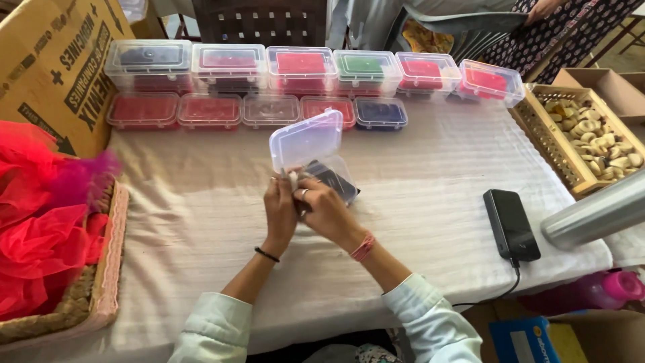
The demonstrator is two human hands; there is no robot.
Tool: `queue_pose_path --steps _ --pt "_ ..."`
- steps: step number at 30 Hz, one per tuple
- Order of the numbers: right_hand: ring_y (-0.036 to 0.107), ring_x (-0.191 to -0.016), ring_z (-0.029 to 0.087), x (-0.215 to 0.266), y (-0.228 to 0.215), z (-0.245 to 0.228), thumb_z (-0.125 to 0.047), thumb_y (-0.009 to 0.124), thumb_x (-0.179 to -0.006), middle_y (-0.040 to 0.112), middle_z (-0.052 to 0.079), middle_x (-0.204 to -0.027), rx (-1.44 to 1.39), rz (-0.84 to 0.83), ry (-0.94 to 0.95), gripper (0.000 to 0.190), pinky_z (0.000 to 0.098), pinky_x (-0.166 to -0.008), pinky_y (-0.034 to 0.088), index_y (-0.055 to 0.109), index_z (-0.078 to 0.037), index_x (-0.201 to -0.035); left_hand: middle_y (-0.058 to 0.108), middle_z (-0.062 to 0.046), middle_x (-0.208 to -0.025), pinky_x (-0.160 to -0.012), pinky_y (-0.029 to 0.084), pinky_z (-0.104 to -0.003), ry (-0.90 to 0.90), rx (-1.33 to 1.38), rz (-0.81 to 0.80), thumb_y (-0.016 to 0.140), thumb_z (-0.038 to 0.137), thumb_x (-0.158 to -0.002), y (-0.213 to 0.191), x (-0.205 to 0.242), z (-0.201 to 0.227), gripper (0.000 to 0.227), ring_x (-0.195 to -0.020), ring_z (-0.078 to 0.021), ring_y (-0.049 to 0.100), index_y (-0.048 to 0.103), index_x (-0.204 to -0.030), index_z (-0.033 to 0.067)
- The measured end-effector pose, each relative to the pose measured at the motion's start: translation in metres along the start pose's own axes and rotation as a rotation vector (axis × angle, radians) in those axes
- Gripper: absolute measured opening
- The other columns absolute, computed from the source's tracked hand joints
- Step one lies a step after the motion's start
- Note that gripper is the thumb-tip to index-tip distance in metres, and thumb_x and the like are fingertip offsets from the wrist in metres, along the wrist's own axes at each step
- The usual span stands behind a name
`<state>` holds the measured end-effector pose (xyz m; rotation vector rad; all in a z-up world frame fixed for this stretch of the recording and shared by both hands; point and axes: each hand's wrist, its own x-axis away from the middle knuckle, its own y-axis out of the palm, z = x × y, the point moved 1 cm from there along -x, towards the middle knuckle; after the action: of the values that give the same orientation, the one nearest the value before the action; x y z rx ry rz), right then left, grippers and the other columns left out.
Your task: The person cleans plastic containers and small brown craft components with a white cloth, then arranges the items on the workspace.
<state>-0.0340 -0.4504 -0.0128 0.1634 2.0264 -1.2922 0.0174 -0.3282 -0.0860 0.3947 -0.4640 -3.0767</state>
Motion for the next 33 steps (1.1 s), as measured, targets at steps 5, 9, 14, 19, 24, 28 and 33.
queue_pose_path --steps 5,9,14,19,24,28,33 --pt "0.068 -0.100 0.033 -0.012 -0.021 0.005 0.002 0.074 -0.079 0.072 0.014 -0.100 -0.095 0.011 0.035 0.018 0.0430 -0.088 0.055 0.077 -0.002 -0.097 0.053 0.000 -0.081 -0.056 0.035 -0.024 0.085 -0.068 -0.115 0.042 0.031 -0.117 0.005 -0.003 0.022 0.044 -0.068 -0.0042 0.041 0.072 -0.127 -0.0005" --pt "0.067 -0.100 0.034 -0.002 -0.016 0.007 0.004 0.068 -0.077 0.072 0.015 -0.103 -0.001 0.049 0.238 0.022 0.0423 -0.089 0.055 0.075 0.001 -0.098 0.071 0.006 -0.109 -0.075 0.062 -0.027 0.038 0.264 -0.103 0.039 0.032 -0.110 0.000 -0.007 0.048 0.040 -0.090 -0.0056 0.070 0.063 -0.122 0.0012" --pt "0.061 -0.121 0.041 0.001 -0.008 -0.020 0.010 0.068 -0.078 0.066 0.023 -0.128 -0.426 -0.073 -0.126 0.033 0.0477 -0.107 0.046 0.073 0.008 -0.110 0.048 -0.001 -0.077 -0.062 0.046 -0.023 0.096 -0.036 -0.001 0.042 0.033 -0.113 -0.012 -0.013 0.002 0.045 -0.068 -0.0072 0.044 0.072 -0.122 0.0005" --pt "0.065 -0.120 0.034 0.002 -0.021 0.005 0.005 0.072 -0.080 0.069 0.017 -0.129 -0.214 0.024 0.058 0.026 0.0397 -0.105 0.052 0.075 0.002 -0.105 0.053 0.001 -0.080 -0.063 0.049 -0.022 0.030 -0.049 -0.054 0.045 0.032 -0.114 -0.002 -0.006 0.032 0.042 -0.074 -0.0070 0.053 0.069 -0.112 -0.0023" --pt "0.068 -0.119 0.031 0.012 -0.006 0.003 0.011 0.066 -0.073 0.069 0.016 -0.129 -0.297 0.012 0.150 0.036 0.0363 -0.102 0.056 0.077 0.001 -0.106 0.072 -0.002 -0.101 -0.073 0.050 -0.019 0.219 -0.033 -0.027 0.040 0.030 -0.114 0.002 -0.006 0.041 0.045 -0.085 -0.0056 0.062 0.071 -0.117 -0.0010" --pt "0.067 -0.117 0.033 0.005 -0.012 -0.003 0.010 0.070 -0.074 0.073 0.013 -0.119 -0.376 0.017 0.024 0.030 0.0394 -0.098 0.055 0.075 0.001 -0.102 0.071 -0.009 -0.101 -0.072 0.053 -0.024 0.073 -0.039 -0.110 0.041 0.028 -0.114 0.001 0.002 0.032 0.043 -0.083 -0.0092 0.061 0.072 -0.119 -0.0015" --pt "0.066 -0.112 0.034 0.012 -0.013 0.000 0.012 0.069 -0.072 0.072 0.014 -0.116 -0.076 0.221 0.103 0.031 0.0418 -0.099 0.053 0.075 0.001 -0.100 0.073 -0.003 -0.106 -0.068 0.059 -0.024 -0.038 0.188 -0.081 0.038 0.027 -0.108 0.004 -0.002 0.046 0.040 -0.089 -0.0070 0.069 0.067 -0.120 0.0028"
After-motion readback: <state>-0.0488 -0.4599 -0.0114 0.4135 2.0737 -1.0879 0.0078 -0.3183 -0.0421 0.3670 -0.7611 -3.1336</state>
